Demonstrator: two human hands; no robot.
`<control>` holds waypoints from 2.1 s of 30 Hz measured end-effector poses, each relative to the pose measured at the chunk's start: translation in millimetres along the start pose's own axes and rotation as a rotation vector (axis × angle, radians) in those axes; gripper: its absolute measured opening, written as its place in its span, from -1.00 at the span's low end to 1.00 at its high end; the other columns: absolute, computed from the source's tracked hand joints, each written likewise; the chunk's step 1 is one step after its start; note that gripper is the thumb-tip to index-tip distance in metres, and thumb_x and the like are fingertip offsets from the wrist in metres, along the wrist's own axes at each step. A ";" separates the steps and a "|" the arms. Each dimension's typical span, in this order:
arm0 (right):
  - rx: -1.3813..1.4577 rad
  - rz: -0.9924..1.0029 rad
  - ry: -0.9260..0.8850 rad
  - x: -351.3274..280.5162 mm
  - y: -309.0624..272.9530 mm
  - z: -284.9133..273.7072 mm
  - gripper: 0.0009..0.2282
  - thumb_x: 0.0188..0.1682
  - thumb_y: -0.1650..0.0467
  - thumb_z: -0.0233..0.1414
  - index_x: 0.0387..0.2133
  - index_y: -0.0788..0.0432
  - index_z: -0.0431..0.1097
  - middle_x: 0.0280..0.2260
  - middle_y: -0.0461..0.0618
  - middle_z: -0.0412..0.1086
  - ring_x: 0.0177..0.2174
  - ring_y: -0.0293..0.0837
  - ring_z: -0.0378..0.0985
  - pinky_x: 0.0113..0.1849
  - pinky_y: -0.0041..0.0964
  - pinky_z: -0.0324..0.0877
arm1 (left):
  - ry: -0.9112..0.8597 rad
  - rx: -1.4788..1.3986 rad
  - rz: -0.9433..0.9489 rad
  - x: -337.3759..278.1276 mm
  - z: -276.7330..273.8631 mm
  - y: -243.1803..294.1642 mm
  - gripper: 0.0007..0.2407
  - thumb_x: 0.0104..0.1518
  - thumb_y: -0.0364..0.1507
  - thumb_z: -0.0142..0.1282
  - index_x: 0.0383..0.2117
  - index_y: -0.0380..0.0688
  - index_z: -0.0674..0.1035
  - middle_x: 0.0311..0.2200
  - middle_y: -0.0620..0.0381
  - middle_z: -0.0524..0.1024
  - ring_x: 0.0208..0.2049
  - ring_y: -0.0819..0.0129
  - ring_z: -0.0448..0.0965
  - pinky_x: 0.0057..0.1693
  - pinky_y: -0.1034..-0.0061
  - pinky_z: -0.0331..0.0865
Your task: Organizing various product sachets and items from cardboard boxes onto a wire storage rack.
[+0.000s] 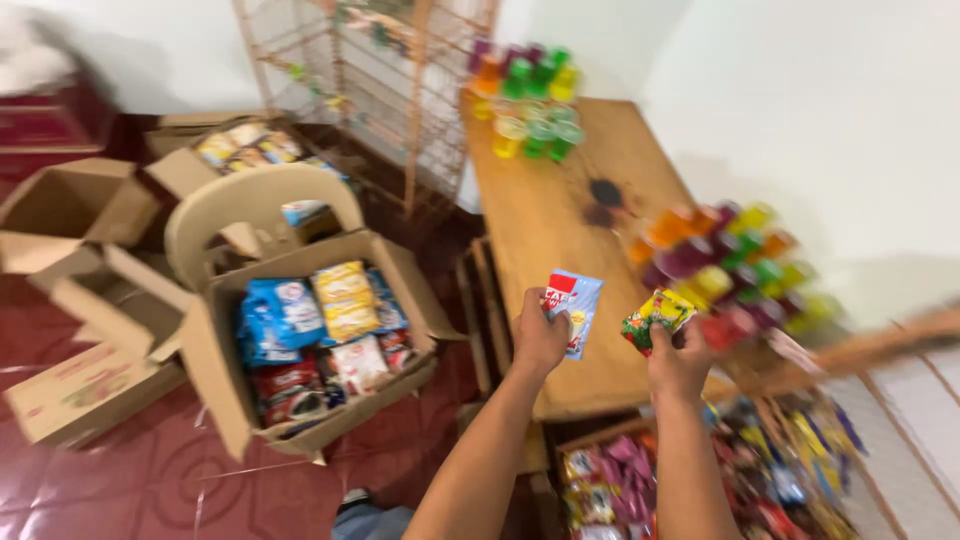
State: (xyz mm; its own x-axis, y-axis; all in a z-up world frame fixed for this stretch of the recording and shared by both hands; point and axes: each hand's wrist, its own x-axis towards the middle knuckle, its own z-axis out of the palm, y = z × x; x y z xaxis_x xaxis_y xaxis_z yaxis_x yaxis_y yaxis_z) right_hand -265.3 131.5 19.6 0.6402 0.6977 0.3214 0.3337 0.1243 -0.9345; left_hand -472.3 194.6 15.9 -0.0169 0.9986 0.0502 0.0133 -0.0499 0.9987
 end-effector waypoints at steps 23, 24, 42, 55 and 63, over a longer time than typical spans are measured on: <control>0.050 0.244 -0.683 -125.5 22.5 422.6 -0.73 0.02 0.53 0.07 0.00 0.32 0.40 -0.10 0.04 0.55 -0.13 -0.21 0.59 -0.06 -0.30 0.45 | 0.508 0.242 -0.438 90.3 -368.3 -154.2 -0.58 0.07 -0.45 0.18 0.09 -0.16 0.39 -0.11 -0.24 0.59 -0.04 -0.16 0.60 0.06 0.14 0.43; 0.018 0.270 -0.714 -133.4 31.9 433.7 -0.73 0.02 0.53 0.07 0.00 0.32 0.40 -0.11 0.05 0.55 -0.14 -0.20 0.60 -0.06 -0.30 0.45 | 0.551 0.282 -0.441 86.4 -377.8 -174.9 -0.56 0.05 -0.44 0.19 0.10 -0.15 0.38 -0.11 -0.24 0.59 -0.04 -0.17 0.60 0.06 0.14 0.43; -0.199 0.496 -1.079 -246.4 176.5 486.0 -0.73 -0.08 0.54 0.14 -0.10 0.32 0.35 -0.15 0.17 0.58 -0.15 -0.09 0.65 -0.12 -0.23 0.51 | 0.678 0.351 -0.853 45.0 -411.1 -338.8 -0.53 0.03 -0.45 0.16 0.12 -0.16 0.33 -0.10 -0.35 0.58 -0.02 -0.26 0.58 0.12 0.07 0.42; -0.540 0.417 -1.184 -300.5 229.2 517.9 -0.73 -0.15 0.40 0.21 -0.17 0.18 0.42 -0.24 0.00 0.60 -0.20 -0.06 0.68 -0.14 -0.19 0.49 | 0.352 0.781 -0.566 35.2 -390.1 -324.7 -0.58 0.13 -0.48 0.00 0.19 -0.07 0.38 0.21 -0.17 0.36 0.23 -0.14 0.35 0.31 0.14 0.27; -0.583 0.261 -1.167 -334.3 238.2 532.0 -0.70 -0.20 0.38 0.24 -0.17 0.13 0.46 -0.29 0.07 0.56 -0.26 0.03 0.63 -0.18 -0.11 0.48 | 0.407 0.742 -0.411 -3.7 -400.3 -423.3 -0.64 0.14 -0.51 0.00 0.09 -0.34 0.47 0.21 -0.33 0.33 0.25 -0.26 0.27 0.34 0.09 0.12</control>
State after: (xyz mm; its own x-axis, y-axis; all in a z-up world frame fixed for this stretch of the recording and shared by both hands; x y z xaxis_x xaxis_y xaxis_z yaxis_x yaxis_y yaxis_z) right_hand -767.9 303.3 -391.9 -0.1368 0.8828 -0.4493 0.7260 -0.2192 -0.6518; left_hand -878.2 205.1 -402.1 -0.5078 0.8458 -0.1639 0.5601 0.4686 0.6831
